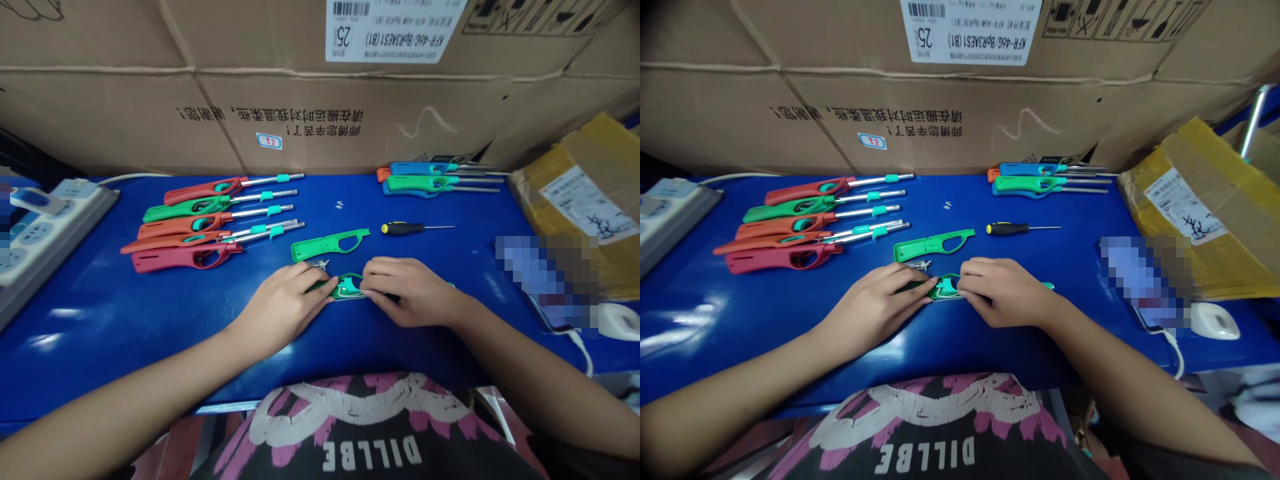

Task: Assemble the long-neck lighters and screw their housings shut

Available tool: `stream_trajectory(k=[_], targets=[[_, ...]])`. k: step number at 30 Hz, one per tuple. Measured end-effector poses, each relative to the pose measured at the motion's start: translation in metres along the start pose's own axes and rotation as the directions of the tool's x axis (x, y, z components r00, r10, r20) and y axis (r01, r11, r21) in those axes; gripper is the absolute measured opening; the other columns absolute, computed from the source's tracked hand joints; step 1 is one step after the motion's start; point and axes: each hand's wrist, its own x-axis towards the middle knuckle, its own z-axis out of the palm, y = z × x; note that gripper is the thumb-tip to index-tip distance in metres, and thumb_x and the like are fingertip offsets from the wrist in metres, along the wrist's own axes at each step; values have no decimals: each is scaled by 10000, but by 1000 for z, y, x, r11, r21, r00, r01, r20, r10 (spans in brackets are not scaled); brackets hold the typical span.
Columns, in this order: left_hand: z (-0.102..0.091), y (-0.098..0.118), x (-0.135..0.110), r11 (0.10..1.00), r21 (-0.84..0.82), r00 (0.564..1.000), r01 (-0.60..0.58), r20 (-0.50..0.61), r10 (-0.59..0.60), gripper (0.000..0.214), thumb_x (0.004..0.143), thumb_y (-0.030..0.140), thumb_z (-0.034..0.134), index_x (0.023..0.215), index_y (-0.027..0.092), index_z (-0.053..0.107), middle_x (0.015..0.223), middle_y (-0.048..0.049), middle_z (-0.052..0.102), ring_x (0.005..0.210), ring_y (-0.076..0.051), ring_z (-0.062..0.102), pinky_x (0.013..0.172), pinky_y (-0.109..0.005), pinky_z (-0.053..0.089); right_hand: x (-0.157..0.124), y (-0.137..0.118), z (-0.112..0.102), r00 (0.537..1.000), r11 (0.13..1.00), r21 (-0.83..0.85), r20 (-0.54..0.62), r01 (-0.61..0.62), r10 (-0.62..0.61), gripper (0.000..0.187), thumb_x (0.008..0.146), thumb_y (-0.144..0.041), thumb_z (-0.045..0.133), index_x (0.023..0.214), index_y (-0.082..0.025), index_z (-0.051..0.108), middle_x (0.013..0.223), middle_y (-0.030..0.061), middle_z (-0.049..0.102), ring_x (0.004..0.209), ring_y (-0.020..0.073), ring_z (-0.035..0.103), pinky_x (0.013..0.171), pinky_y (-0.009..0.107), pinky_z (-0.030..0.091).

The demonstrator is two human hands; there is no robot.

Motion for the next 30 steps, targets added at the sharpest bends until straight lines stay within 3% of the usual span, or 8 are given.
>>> stream_trajectory(k=[5,16,30], targets=[[-1,2,0,995,97,1000,-27,11,26,280,1025,245,542,1237,127,683,1035,-92,705,961,-250,640,777,-392,576,0,0,1,999,1000,-12,-33,18,-18,220,1005,-203,463,890,-171,647,859,52,630,804,165,550,710,297,429],[1,1,0,1000,-2,1000,3,-8,-3,290,1029,266,544,1255,134,670,1046,-102,712,969,-242,637,781,-380,553,-1,-2,0,999,1000,-12,-47,18,-19,216,1009,-215,467,892,-185,647,768,17,620,686,135,529,638,268,398],[2,-1,-2,1000,-22,1000,13,-7,-13,295,1034,272,538,1271,140,655,1053,-99,712,975,-241,635,792,-389,543,-3,-3,1,999,999,-24,-33,-33,32,225,1022,-237,468,910,-192,658,806,25,684,719,137,590,658,264,405]])
